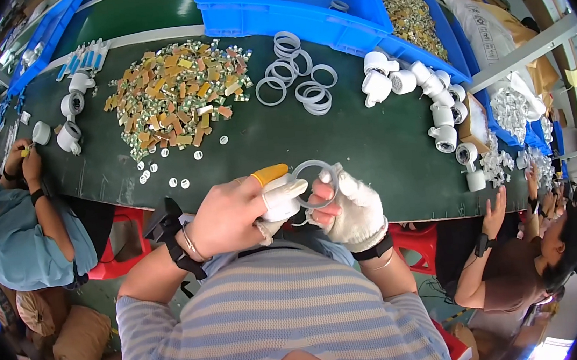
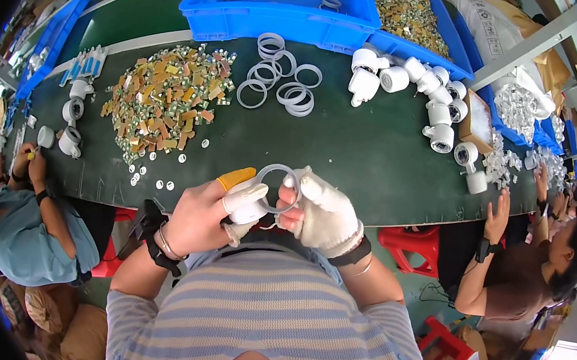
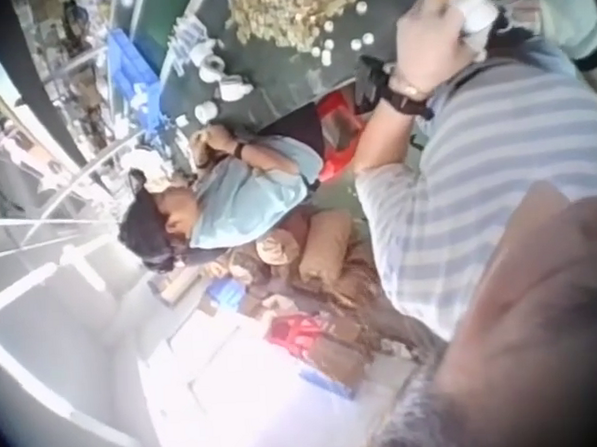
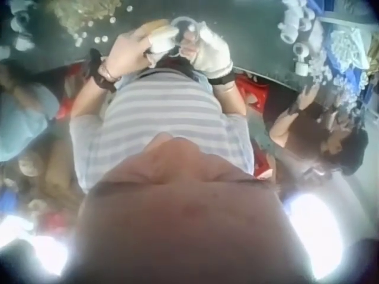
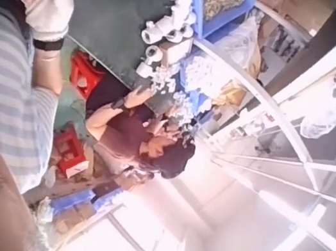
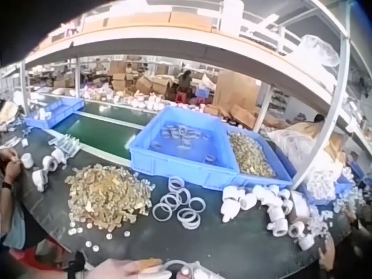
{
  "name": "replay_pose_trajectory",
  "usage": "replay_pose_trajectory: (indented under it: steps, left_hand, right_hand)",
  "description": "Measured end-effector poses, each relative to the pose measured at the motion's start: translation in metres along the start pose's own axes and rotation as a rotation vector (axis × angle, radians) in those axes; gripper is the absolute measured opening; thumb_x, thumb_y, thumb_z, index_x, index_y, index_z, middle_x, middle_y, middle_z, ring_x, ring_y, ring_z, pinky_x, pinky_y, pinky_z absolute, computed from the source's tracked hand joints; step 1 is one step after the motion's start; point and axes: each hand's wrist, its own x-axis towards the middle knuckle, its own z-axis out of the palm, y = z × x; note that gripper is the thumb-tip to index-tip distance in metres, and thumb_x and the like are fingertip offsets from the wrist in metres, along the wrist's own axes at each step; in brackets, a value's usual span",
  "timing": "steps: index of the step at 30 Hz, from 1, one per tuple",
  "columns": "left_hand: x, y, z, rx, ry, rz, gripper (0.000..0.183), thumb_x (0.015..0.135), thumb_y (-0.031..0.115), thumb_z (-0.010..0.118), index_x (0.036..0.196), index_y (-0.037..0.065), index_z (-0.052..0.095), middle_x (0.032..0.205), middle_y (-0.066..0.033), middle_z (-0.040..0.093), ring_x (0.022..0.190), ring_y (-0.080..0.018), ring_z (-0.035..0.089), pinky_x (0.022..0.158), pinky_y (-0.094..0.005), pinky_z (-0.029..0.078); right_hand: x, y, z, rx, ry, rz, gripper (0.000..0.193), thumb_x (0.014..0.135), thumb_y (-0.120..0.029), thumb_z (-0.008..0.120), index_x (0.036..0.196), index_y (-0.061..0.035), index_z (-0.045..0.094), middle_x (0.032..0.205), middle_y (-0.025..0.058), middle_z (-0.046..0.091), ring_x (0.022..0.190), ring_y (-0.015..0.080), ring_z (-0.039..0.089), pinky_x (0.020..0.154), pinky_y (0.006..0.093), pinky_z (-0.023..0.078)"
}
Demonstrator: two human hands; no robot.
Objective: The person assembles camera components by hand, picking up a circuit board and a housing, inserting the board into the housing, and then pressing a plastic ring onto the assembly.
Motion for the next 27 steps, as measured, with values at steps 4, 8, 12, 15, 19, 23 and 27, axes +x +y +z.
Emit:
replay_pose_trajectory:
  steps: [4, 8, 12, 15, 19, 23, 27]
  left_hand:
    - [0.009, -0.003, -0.023, -0.091, -0.301, -0.142, 0.057, 0.078, 0.017, 0.087, 0.132, 0.016, 0.067, 0.122, -0.0108, 0.069, 0.095, -0.0305, 0.073, 0.080, -0.0366, 0.060]
    - [0.000, -0.021, -0.017, -0.715, -0.397, -0.160, 0.059, 0.084, 0.013, 0.087, 0.137, 0.013, 0.061, 0.120, -0.0086, 0.068, 0.100, -0.0241, 0.072, 0.087, -0.0354, 0.058]
    - [-0.001, -0.015, 0.015, -1.406, 0.070, -0.536, 0.084, 0.093, 0.022, 0.081, 0.159, 0.012, 0.029, 0.124, -0.0097, 0.063, 0.108, -0.0236, 0.069, 0.090, -0.0366, 0.057]
    - [-0.001, -0.009, 0.017, -1.709, 0.077, -0.545, 0.093, 0.093, 0.010, 0.079, 0.164, 0.013, 0.020, 0.147, -0.0103, 0.049, 0.119, -0.0212, 0.066, 0.103, -0.0356, 0.056]
    - [-0.007, -0.006, 0.037, -1.776, 0.092, -0.473, 0.111, 0.086, 0.015, 0.086, 0.168, 0.014, 0.010, 0.160, -0.0098, 0.036, 0.130, -0.0223, 0.058, 0.110, -0.0405, 0.050]
    - [-0.009, 0.002, 0.032, -1.722, 0.024, -0.549, 0.115, 0.083, 0.001, 0.085, 0.169, 0.018, 0.010, 0.159, -0.0080, 0.037, 0.131, -0.0221, 0.057, 0.108, -0.0410, 0.053]
    - [-0.008, 0.006, 0.031, -1.669, 0.055, -0.577, 0.117, 0.082, -0.011, 0.081, 0.169, 0.021, 0.010, 0.160, -0.0071, 0.036, 0.134, -0.0223, 0.055, 0.108, -0.0414, 0.054]
  right_hand:
    - [-0.001, -0.008, 0.000, -1.020, 0.034, -0.345, 0.062, 0.091, -0.031, 0.081, 0.138, -0.0028, 0.054, 0.120, 0.0119, 0.065, 0.086, 0.0176, 0.062, 0.071, 0.0315, 0.053]
    - [0.000, -0.024, 0.011, -1.772, -0.272, -0.741, 0.045, 0.080, -0.019, 0.090, 0.116, -0.0043, 0.069, 0.126, 0.0150, 0.070, 0.096, 0.0210, 0.070, 0.076, 0.0364, 0.055]
    - [-0.012, -0.023, 0.027, -1.617, -0.003, -0.605, 0.023, 0.091, -0.014, 0.078, 0.109, -0.0006, 0.072, 0.097, 0.0111, 0.074, 0.085, 0.0214, 0.071, 0.078, 0.0350, 0.056]
    - [-0.015, -0.022, 0.037, -1.244, -0.093, -0.299, 0.036, 0.100, -0.017, 0.070, 0.127, 0.0052, 0.064, 0.104, 0.0106, 0.071, 0.090, 0.0187, 0.069, 0.084, 0.0330, 0.055]
    - [-0.012, -0.009, 0.034, -0.977, -0.069, -0.113, 0.039, 0.104, -0.013, 0.056, 0.138, 0.0059, 0.057, 0.106, 0.0073, 0.070, 0.098, 0.0147, 0.067, 0.091, 0.0311, 0.054]
    - [-0.013, -0.017, 0.045, -1.283, 0.009, -0.180, 0.029, 0.102, -0.013, 0.061, 0.126, 0.0005, 0.068, 0.102, 0.0109, 0.074, 0.090, 0.0188, 0.071, 0.084, 0.0311, 0.055]
    - [-0.011, -0.011, 0.040, -1.587, -0.022, -0.488, 0.025, 0.098, -0.014, 0.068, 0.121, -0.0044, 0.073, 0.100, 0.0122, 0.074, 0.087, 0.0258, 0.072, 0.081, 0.0336, 0.055]
